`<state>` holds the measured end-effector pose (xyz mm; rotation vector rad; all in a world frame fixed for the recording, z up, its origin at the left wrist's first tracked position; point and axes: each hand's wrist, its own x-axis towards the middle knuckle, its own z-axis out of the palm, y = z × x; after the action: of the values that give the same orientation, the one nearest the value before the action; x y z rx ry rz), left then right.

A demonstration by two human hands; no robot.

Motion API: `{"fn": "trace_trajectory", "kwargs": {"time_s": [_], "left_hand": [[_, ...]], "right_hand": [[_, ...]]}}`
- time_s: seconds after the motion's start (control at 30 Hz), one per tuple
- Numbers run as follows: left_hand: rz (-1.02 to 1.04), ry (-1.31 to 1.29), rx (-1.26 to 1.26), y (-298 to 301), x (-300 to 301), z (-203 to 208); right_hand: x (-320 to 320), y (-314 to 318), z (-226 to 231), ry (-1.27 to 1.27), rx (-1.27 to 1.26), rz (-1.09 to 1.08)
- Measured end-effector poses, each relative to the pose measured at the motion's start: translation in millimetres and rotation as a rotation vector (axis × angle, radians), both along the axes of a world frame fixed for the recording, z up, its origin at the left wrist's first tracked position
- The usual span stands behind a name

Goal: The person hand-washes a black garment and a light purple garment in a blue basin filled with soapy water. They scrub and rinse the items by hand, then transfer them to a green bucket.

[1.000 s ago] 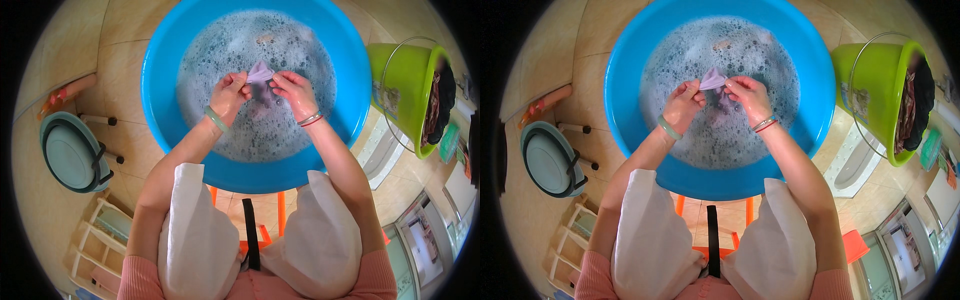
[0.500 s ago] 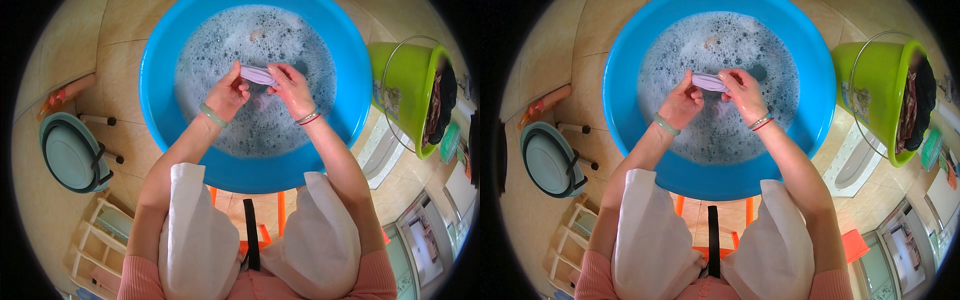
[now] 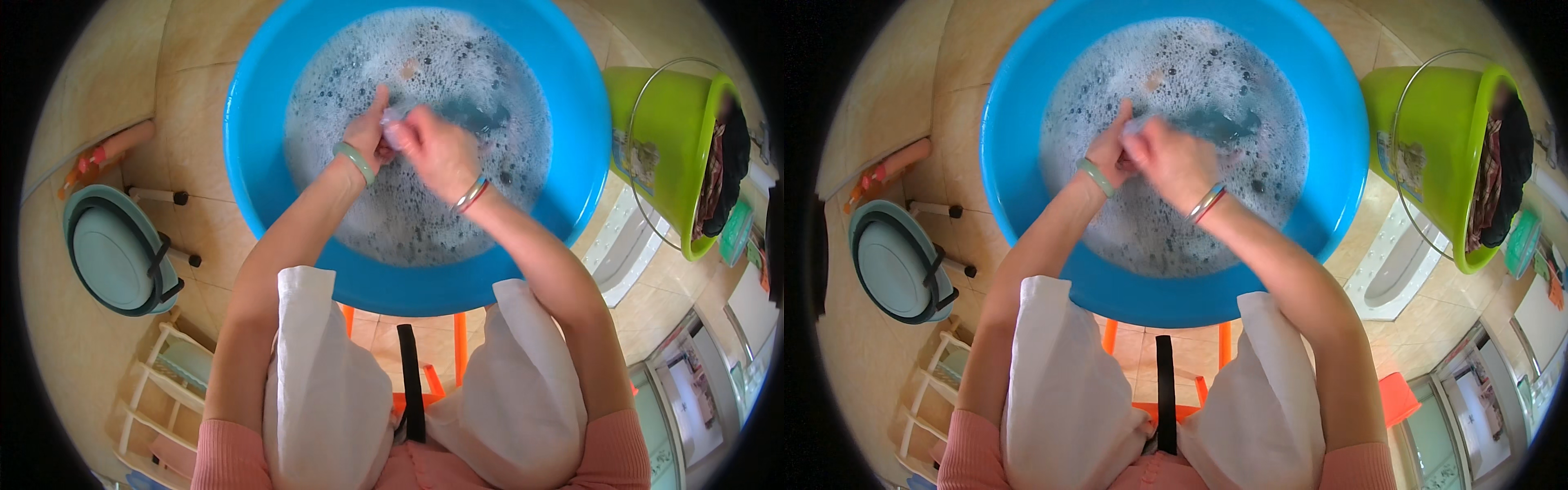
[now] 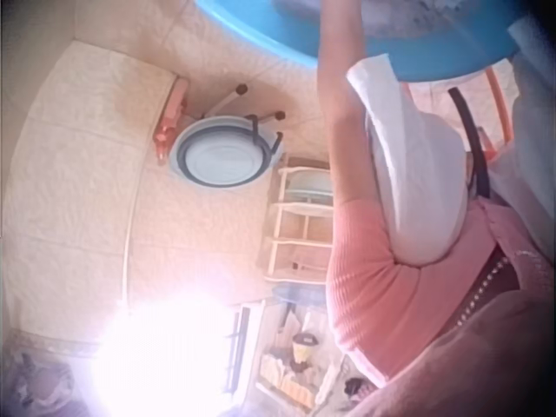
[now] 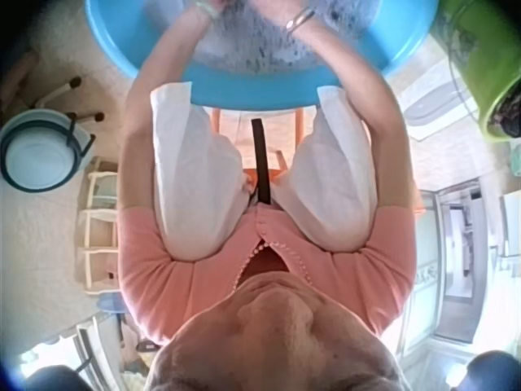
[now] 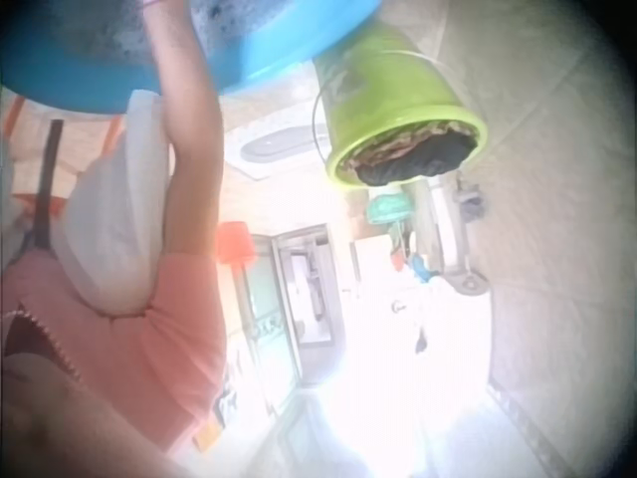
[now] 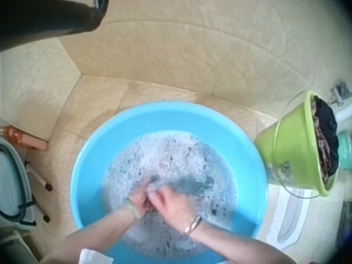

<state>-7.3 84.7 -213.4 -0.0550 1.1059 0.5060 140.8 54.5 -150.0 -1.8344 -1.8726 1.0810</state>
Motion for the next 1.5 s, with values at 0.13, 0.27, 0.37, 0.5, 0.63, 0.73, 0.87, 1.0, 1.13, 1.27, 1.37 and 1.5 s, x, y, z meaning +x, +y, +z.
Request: {"fn": "trace_trajectory", "kwargs": {"time_s": [0.13,0.27,0.37,0.5,0.63,0.73,0.87,1.0,1.13,1.27,1.37,1.5], "left_hand": [[-0.115,0.572,0.527,-26,41,18],[-0.051,0.440,0.099,-17,65,71],[-0.488,0.753,0.868,-28,30,20],[-0.613,0.736,0.651,-27,42,53],[-0.091,0.305,0.114,-27,63,69],[-0.026,0.254,0.390,-46,33,22],[0.017,0.337,0.038,-32,53,62],[0.014,0.254,0.064,-33,60,63],[0.411,0.230,0.043,-35,54,54],[-0.106,0.133,0.068,-40,47,66],[-0.205,0.362,0.303,-41,48,48],[-0.074,0.525,0.616,-51,33,41]], "right_hand": [[-9,9,-12,0.121,0.241,-0.024],[16,28,-17,-0.107,0.075,-0.081],[-23,-10,7,-0.077,0.263,0.079],[-2,13,-14,-0.004,0.135,-0.045],[17,18,-24,-0.140,0.118,-0.061],[-27,-9,31,0.114,0.276,0.016],[11,13,-32,-0.134,0.227,0.154],[12,14,-25,-0.107,0.144,-0.108],[-33,-23,24,0.019,0.379,0.009],[9,20,-32,-0.114,0.128,-0.101],[9,15,-25,-0.099,0.115,-0.108],[-34,-15,19,0.126,0.348,-0.003]]}}
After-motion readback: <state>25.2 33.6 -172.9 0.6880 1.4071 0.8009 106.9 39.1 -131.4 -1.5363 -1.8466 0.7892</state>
